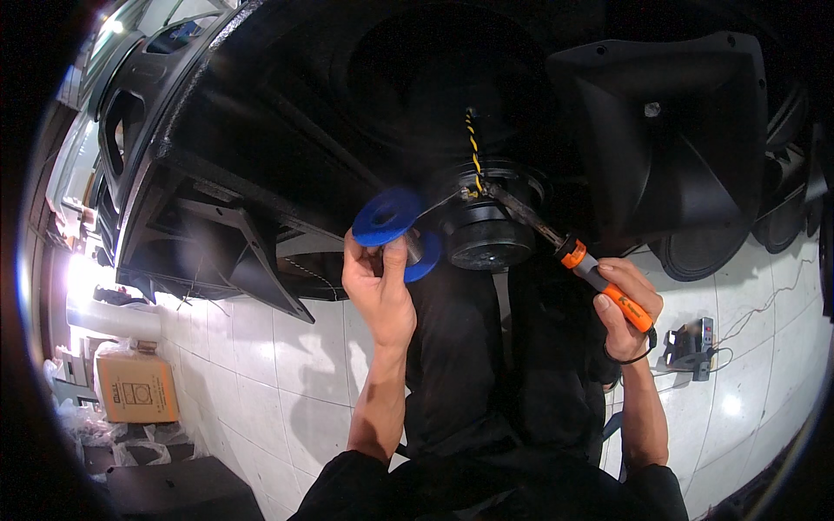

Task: The person sits on the floor and solders wires to a speaker's terminals using a soldering iron and solder. They then handle a larger speaker, connect wires to its terminals, and solder those connections.

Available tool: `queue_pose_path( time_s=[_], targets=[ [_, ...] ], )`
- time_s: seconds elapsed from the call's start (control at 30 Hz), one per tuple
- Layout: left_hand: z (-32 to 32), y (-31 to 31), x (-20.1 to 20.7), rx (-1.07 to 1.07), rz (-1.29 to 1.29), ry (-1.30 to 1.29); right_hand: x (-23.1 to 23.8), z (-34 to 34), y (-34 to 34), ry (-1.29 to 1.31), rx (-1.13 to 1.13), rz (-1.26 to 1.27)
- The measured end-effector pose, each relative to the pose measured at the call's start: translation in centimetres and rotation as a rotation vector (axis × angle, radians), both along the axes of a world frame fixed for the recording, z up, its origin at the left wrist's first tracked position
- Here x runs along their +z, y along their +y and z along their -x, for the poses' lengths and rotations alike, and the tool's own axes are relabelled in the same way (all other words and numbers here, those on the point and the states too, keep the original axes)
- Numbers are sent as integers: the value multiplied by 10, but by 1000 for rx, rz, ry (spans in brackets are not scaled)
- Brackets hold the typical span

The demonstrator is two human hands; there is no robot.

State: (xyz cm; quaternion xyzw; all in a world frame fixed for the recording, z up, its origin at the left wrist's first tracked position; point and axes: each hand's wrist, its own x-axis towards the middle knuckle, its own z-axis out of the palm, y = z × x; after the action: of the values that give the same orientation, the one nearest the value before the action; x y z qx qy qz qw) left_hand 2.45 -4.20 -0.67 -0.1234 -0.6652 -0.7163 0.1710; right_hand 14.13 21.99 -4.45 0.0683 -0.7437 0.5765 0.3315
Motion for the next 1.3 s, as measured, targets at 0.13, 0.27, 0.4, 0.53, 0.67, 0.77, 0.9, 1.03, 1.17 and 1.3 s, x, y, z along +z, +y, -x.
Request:
queue_pose_path(
  time_s=[0.13,0.27,0.4,0.53,0.67,0.77,0.9,1.03,1.17,1.3],
  targets=[
    [-4,-3,-4,51,28,8,-1,0,2,-1,3,-4],
    [-5,-7,-5,33,-6,-5,1,0,2,-11,10,-8],
    [-7,-8,-4,32,0,-22,1,0,3,-16,11,-11],
    [-5,-12,-9,26,61,21,-2,1,2,8,22,9],
    [-8,-7,-5,20,11,-12,-4,1,3,9,18,9],
    [-6,-11,-10,15,50,24,-4,1,4,9,13,-5],
    [-8,-11,-10,19,53,16,-3,0,3,-6,12,0],
    [-11,-6,-5,16,-15,-42,-3,0,4,-3,10,-5],
    [-12,-5,-4,12,-14,-41,-1,-2,5,-8,10,-9],
    [-14,-3,-1,16,-40,-27,3,-4,2,5,6,1]
  ],
)
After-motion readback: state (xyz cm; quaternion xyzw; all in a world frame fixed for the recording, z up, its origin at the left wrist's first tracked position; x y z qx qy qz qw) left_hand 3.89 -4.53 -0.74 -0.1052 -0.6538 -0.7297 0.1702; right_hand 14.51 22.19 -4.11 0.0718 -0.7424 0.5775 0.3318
